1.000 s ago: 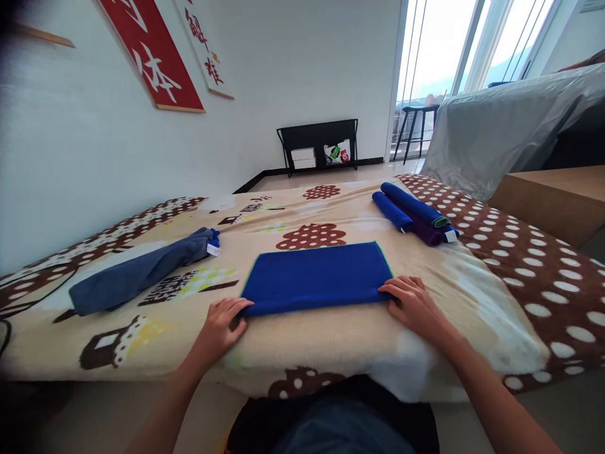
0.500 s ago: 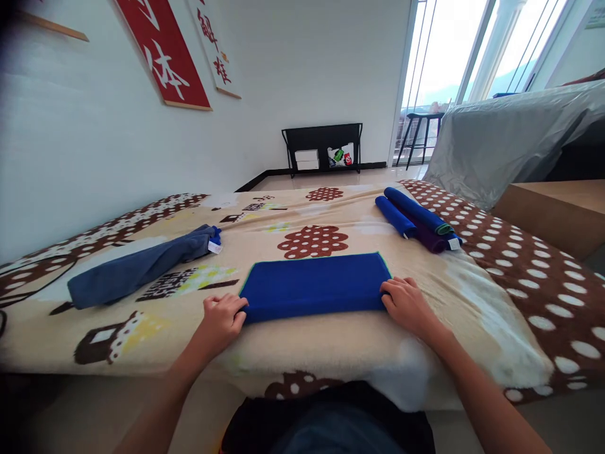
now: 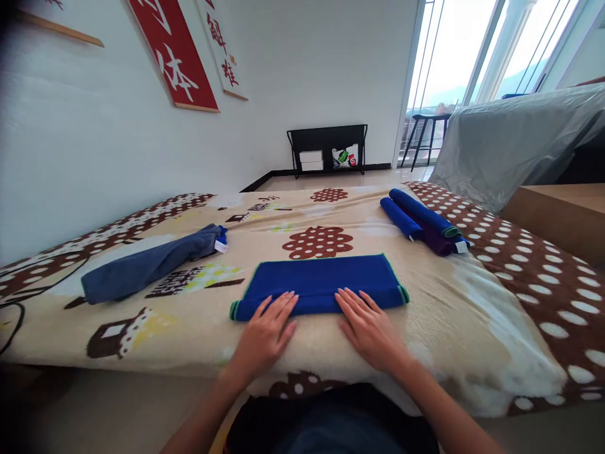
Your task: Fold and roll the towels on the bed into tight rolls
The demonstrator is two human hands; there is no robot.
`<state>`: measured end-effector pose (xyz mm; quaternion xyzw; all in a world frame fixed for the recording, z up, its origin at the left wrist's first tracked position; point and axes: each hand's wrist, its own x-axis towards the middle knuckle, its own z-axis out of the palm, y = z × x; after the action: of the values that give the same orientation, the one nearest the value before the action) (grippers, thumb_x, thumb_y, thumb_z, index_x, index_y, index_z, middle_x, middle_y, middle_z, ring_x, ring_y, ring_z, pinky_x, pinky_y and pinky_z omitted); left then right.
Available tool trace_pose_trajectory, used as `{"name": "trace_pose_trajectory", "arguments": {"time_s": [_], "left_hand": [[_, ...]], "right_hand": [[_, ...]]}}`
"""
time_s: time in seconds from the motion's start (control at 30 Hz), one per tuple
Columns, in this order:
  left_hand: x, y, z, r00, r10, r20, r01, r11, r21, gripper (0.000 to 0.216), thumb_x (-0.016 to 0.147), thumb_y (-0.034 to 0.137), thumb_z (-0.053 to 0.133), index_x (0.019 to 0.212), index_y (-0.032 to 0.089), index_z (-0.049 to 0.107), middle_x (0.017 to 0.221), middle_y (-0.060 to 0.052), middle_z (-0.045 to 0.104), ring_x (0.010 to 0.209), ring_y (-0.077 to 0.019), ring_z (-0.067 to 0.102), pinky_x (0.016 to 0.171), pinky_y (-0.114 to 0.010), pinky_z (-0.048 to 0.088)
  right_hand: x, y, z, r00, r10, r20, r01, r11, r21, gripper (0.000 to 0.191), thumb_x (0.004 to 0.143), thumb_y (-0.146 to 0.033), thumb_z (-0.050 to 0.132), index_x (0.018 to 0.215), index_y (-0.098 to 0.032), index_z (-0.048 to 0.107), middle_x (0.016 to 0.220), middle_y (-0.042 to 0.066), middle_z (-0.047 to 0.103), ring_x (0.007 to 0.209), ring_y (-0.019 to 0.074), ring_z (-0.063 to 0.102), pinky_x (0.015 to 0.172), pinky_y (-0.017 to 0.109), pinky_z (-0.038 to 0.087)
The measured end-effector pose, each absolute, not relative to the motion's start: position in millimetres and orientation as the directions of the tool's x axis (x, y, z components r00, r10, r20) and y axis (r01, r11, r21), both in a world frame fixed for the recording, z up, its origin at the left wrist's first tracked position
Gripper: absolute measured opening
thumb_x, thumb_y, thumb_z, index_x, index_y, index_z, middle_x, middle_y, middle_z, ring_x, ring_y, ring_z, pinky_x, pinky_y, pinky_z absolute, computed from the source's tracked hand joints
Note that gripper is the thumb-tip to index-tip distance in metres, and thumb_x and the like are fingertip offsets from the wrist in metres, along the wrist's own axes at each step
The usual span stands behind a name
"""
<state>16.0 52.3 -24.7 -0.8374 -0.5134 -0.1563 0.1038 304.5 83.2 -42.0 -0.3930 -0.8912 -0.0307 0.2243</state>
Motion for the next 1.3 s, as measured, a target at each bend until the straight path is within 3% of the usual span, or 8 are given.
{"name": "trace_pose_trajectory", "arguments": {"time_s": [0.27,0.4,0.5,0.73,0.8,0.93,1.13,1.3], "left_hand": [[-34.5,36.2,-18.2,0.261,0.856,0.445,0.954,-0.299,0.015,0.059,0.096,0.019,0.039,0.155,0.025,0.035,0.153,-0.009,0.048,0.143,-0.0282,0.044,0.123,-0.065,0.005],[29.8,60.0,-5.6,0.379,0.832,0.405,0.868,-0.471,0.155,0.059,0.096,0.015,0.033,0.154,0.023,0.037,0.152,-0.006,0.050,0.142,-0.0192,0.046,0.123,-0.049,0.027],[30.1,72.9,-8.1,0.375,0.871,0.316,0.875,-0.445,0.189,0.048,0.103,0.027,0.031,0.148,0.024,0.048,0.149,-0.005,0.054,0.139,-0.0183,0.049,0.118,-0.044,0.038],[-37.0,68.6,-4.2,0.091,0.950,0.300,0.990,-0.120,0.080,0.048,0.103,0.045,0.035,0.138,0.024,0.059,0.149,-0.008,0.053,0.146,-0.0301,0.039,0.121,-0.064,0.019],[-9.8,76.3,2.3,0.159,0.938,0.308,0.981,-0.185,0.059,0.048,0.103,0.040,0.033,0.140,0.022,0.057,0.151,-0.008,0.050,0.148,-0.0292,0.035,0.123,-0.063,0.013],[28.5,100.6,1.7,0.394,0.903,0.171,0.898,-0.418,0.138,0.051,0.104,0.037,0.028,0.152,0.028,0.041,0.157,-0.005,0.041,0.147,-0.0206,0.038,0.120,-0.049,0.031],[-61.7,112.7,-3.1,0.099,0.991,0.093,0.992,-0.106,0.069,0.052,0.103,0.045,0.029,0.151,0.029,0.043,0.159,-0.008,0.038,0.150,-0.0285,0.032,0.117,-0.061,0.025],[-22.4,132.3,9.8,0.348,0.932,0.097,0.922,-0.359,0.145,0.055,0.104,0.046,0.022,0.157,0.029,0.031,0.163,-0.005,0.030,0.153,-0.0202,0.024,0.123,-0.050,0.018]], "right_hand": [[341.1,84.2,-35.7,-0.465,0.754,0.464,0.802,0.581,-0.140,0.050,0.100,-0.030,0.042,0.148,-0.021,0.049,0.150,0.008,0.050,0.141,0.0263,0.046,0.119,0.054,0.036],[264.6,87.8,-19.3,-0.598,0.676,0.430,0.667,0.718,-0.201,0.047,0.099,-0.023,0.040,0.144,-0.020,0.054,0.147,0.008,0.053,0.140,0.0228,0.047,0.121,0.048,0.034],[263.6,100.0,-20.9,-0.608,0.697,0.380,0.656,0.711,-0.253,0.046,0.102,-0.033,0.040,0.145,-0.023,0.052,0.146,0.006,0.054,0.138,0.0218,0.050,0.118,0.047,0.038],[340.8,117.9,-23.0,-0.494,0.811,0.313,0.802,0.564,-0.195,0.058,0.103,-0.055,0.035,0.146,-0.021,0.052,0.150,0.009,0.048,0.143,0.0265,0.042,0.121,0.055,0.029],[312.8,117.0,-16.3,-0.576,0.754,0.316,0.735,0.647,-0.204,0.055,0.104,-0.053,0.033,0.143,-0.021,0.055,0.149,0.009,0.050,0.142,0.0250,0.044,0.122,0.053,0.026],[273.3,131.1,-8.3,-0.714,0.669,0.207,0.602,0.738,-0.306,0.055,0.105,-0.051,0.027,0.147,-0.024,0.050,0.152,0.004,0.047,0.143,0.0201,0.043,0.121,0.045,0.031],[353.9,172.3,-9.8,-0.519,0.855,0.008,0.800,0.490,-0.347,0.062,0.102,-0.061,0.024,0.149,-0.030,0.049,0.158,0.003,0.037,0.150,0.0254,0.027,0.123,0.053,0.024],[292.1,171.7,-1.7,-0.719,0.690,0.084,0.603,0.680,-0.418,0.056,0.103,-0.056,0.031,0.150,-0.030,0.046,0.160,0.003,0.034,0.150,0.0224,0.028,0.124,0.050,0.020]]}}
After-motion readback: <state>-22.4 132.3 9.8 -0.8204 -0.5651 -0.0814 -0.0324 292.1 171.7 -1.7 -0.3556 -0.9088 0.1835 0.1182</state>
